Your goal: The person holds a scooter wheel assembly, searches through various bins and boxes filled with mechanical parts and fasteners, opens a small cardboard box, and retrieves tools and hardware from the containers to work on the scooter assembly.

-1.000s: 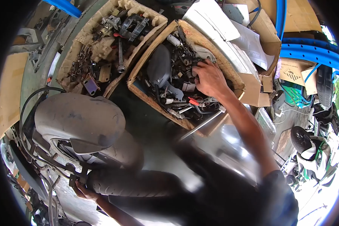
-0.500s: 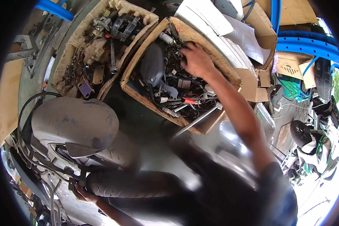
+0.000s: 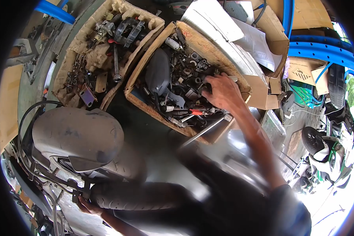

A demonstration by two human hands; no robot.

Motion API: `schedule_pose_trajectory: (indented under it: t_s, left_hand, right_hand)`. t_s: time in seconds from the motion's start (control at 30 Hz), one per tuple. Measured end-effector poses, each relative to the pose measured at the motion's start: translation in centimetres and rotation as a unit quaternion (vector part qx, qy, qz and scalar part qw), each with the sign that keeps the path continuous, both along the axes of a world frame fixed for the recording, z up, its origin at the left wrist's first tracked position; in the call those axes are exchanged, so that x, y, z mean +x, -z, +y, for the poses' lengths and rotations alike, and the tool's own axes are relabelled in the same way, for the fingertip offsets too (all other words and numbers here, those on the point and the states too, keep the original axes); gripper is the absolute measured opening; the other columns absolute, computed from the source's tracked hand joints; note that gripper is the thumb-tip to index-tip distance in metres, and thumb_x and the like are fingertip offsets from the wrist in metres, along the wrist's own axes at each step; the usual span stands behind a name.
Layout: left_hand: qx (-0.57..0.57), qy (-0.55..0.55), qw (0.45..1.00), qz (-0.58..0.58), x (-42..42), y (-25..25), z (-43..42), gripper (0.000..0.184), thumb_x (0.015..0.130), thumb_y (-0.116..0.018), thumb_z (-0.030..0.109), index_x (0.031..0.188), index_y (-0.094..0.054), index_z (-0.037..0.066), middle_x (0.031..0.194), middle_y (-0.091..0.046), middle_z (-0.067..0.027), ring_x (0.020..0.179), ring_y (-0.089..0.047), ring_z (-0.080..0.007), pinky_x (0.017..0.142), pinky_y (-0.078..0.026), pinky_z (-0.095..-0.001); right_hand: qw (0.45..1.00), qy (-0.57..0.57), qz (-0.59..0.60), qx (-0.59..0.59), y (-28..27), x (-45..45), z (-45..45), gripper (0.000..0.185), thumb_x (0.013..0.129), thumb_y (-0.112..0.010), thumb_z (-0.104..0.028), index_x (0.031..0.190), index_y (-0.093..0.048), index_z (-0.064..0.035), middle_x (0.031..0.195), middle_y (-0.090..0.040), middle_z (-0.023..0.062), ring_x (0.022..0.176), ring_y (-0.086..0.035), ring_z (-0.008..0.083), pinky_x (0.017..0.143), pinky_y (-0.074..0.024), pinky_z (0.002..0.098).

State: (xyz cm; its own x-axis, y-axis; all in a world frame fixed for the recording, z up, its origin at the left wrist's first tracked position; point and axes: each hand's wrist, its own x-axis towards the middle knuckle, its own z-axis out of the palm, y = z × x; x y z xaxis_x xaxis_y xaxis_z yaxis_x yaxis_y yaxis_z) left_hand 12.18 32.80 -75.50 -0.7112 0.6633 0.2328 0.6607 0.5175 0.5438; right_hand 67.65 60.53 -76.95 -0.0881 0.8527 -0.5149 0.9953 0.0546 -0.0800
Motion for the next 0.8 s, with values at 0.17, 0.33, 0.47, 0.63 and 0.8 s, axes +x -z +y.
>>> schedule_pose_trajectory:
  t_s: [0.17, 0.33, 0.47, 0.63, 0.8]
  left_hand:
    - [-0.018, 0.005, 1.000, -0.018, -1.1, -0.5, -0.2, 0.039, 0.095, -0.056, 0.029, 0.126, -0.060, 0.006, 0.114, -0.059, -0.0171, 0.104, -0.059, -0.0318, 0.081, -0.053, -0.0405]
    - [-0.070, 0.086, 0.983, 0.144, -1.7, 0.4, -1.3, 0.040, 0.094, -0.057, 0.029, 0.126, -0.060, 0.006, 0.113, -0.060, -0.0174, 0.103, -0.060, -0.0330, 0.081, -0.052, -0.0403]
    - [-0.019, 0.104, 0.990, 0.092, -1.0, 0.4, -0.5, 0.038, 0.094, -0.058, 0.027, 0.126, -0.061, 0.006, 0.113, -0.060, -0.0181, 0.099, -0.061, -0.0330, 0.079, -0.053, -0.0405]
    - [-0.025, -0.098, 0.991, -0.087, 0.0, -0.8, 0.8, 0.039, 0.093, -0.059, 0.026, 0.126, -0.060, 0.006, 0.113, -0.060, -0.0192, 0.100, -0.061, -0.0341, 0.079, -0.053, -0.0415]
    - [-0.025, 0.117, 0.986, 0.116, -1.6, 0.6, -1.1, 0.038, 0.092, -0.060, 0.027, 0.124, -0.061, 0.006, 0.113, -0.060, -0.0193, 0.098, -0.063, -0.0334, 0.075, -0.055, -0.0372]
  right_hand:
    - [0.994, 0.022, 0.038, -0.096, -2.3, 0.0, -1.0, 0.032, 0.083, -0.068, -0.034, 0.104, -0.069, -0.0096, 0.097, -0.068, 0.0125, 0.100, -0.060, 0.0314, 0.094, -0.0452, 0.0420]
    - [0.996, -0.008, 0.040, -0.080, -1.0, -0.3, -0.7, 0.024, 0.081, -0.067, -0.031, 0.091, -0.071, -0.0099, 0.089, -0.067, 0.0145, 0.093, -0.063, 0.0326, 0.085, -0.0511, 0.0439]
    - [0.995, 0.004, 0.017, -0.099, -1.2, -1.0, 2.2, 0.029, 0.084, -0.069, -0.029, 0.107, -0.068, -0.0114, 0.125, -0.052, 0.0142, 0.118, -0.049, 0.0339, 0.101, -0.0436, 0.0439]
    - [0.991, -0.046, 0.030, 0.121, 5.9, 0.0, 1.8, 0.043, 0.089, -0.062, -0.034, 0.123, -0.058, -0.0092, 0.135, -0.047, 0.0154, 0.124, -0.044, 0.0367, 0.105, -0.0399, 0.0464]
    - [0.999, 0.007, -0.033, -0.034, 1.2, -2.5, -0.4, 0.050, 0.090, -0.058, -0.038, 0.126, -0.056, -0.0035, 0.130, -0.052, 0.0166, 0.120, -0.048, 0.0354, 0.103, -0.0394, 0.0479]
